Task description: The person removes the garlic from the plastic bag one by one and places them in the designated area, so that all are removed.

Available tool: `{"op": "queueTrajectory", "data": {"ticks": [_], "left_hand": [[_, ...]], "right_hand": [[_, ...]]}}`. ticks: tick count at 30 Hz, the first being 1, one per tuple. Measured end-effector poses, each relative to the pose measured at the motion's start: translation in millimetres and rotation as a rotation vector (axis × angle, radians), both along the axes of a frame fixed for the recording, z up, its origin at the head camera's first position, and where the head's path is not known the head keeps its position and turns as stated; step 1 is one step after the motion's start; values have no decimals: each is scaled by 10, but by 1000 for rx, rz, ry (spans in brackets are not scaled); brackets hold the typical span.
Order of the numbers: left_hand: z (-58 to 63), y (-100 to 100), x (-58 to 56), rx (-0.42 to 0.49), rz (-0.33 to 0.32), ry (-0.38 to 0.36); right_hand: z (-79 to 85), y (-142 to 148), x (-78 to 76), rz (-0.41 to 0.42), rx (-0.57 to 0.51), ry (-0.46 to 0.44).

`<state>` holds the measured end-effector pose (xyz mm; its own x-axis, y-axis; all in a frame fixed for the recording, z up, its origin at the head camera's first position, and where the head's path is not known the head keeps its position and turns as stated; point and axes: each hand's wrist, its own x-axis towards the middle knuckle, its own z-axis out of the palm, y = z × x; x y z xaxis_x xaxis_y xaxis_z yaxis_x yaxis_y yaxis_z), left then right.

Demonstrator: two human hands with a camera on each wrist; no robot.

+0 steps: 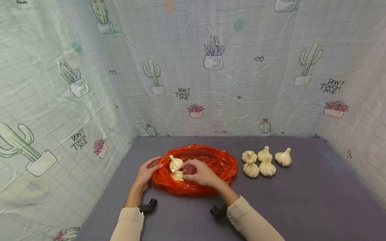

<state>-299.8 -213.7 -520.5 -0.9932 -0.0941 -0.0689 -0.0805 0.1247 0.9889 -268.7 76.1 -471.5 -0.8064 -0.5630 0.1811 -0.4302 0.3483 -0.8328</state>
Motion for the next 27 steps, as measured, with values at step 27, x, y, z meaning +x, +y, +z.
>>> {"op": "queueTrajectory", "data": {"ticks": [27], "left_hand": [[2, 10, -8, -1, 5, -13]], "right_hand": [[-191, -384, -183, -21, 169, -14]]}}
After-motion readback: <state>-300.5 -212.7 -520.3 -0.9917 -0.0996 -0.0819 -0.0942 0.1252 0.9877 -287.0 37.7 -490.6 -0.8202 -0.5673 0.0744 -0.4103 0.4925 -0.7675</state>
